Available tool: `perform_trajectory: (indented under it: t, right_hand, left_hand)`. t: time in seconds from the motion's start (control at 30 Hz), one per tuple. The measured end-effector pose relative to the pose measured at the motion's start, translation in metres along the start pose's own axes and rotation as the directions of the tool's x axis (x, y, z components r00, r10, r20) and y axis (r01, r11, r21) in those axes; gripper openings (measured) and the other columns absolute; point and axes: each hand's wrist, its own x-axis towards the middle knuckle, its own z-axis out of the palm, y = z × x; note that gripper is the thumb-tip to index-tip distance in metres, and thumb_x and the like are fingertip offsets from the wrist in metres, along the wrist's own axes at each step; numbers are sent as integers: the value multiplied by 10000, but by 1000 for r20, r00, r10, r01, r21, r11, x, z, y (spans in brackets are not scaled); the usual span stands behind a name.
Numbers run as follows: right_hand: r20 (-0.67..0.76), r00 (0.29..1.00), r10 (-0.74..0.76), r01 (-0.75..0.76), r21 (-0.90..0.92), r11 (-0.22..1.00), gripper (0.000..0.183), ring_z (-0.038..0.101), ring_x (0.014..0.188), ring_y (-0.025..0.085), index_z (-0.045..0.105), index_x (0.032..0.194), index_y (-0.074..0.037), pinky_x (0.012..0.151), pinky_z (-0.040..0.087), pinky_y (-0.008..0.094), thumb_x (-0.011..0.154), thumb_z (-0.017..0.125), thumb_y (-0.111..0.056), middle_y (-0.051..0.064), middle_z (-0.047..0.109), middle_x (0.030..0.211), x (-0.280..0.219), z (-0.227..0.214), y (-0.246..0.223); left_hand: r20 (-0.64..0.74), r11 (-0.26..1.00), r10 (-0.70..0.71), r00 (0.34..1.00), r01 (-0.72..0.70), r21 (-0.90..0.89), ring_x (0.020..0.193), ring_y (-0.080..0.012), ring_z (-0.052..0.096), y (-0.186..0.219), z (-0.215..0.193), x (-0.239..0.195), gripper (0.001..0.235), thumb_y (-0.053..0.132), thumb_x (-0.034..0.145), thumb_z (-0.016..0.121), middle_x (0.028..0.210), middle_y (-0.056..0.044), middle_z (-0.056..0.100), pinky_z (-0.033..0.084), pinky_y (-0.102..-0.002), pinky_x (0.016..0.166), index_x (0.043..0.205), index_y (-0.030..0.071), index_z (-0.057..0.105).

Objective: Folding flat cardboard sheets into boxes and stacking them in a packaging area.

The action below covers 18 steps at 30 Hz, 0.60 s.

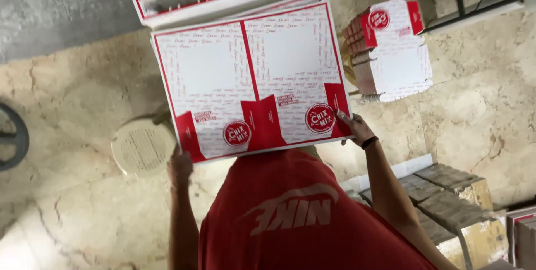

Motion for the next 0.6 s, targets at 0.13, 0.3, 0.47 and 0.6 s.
perform_trajectory:
  t: [0.13, 0.3, 0.47, 0.6]
  right_hand:
    - [22, 998, 65, -66, 11, 998, 498, 676, 474, 427, 625, 1083, 103, 330, 587, 516, 959, 747, -364, 333, 666, 745, 6, -14, 27]
    - [12, 997, 72, -69, -152, 986, 531, 687, 535, 390, 631, 1106, 109, 424, 612, 502, 1018, 702, -410, 291, 643, 763, 50, -91, 66]
    - [92, 995, 44, 12, -537, 844, 474, 654, 704, 450, 622, 1066, 143, 574, 553, 527, 988, 740, -309, 330, 628, 829, 4, -66, -8]
    - [44, 999, -21, 33, -291, 956, 563, 609, 514, 313, 604, 1068, 152, 338, 467, 494, 1046, 752, -391, 308, 552, 702, -5, -70, -47]
  left_hand:
    - [37, 999, -5, 999, 7, -39, 949, -406, 736, -5, -12, -34, 627, 259, 906, 635, 1123, -269, 734, 648, -430, 691, 1523, 199, 544]
    - [145, 986, -98, 985, 116, -117, 1107, -371, 675, -26, 16, -82, 620, 387, 942, 663, 1097, -209, 744, 505, -541, 914, 1541, 321, 516]
    - [-1, 858, 4, 1000, -4, -513, 1137, -460, 620, 9, 56, -124, 651, 358, 974, 696, 1310, -306, 604, 525, -550, 875, 1556, 186, 461]
    - [-121, 627, 105, 987, -160, -763, 754, -392, 740, -35, 58, -100, 640, 273, 993, 788, 1104, -292, 666, 642, -365, 472, 1511, 58, 481]
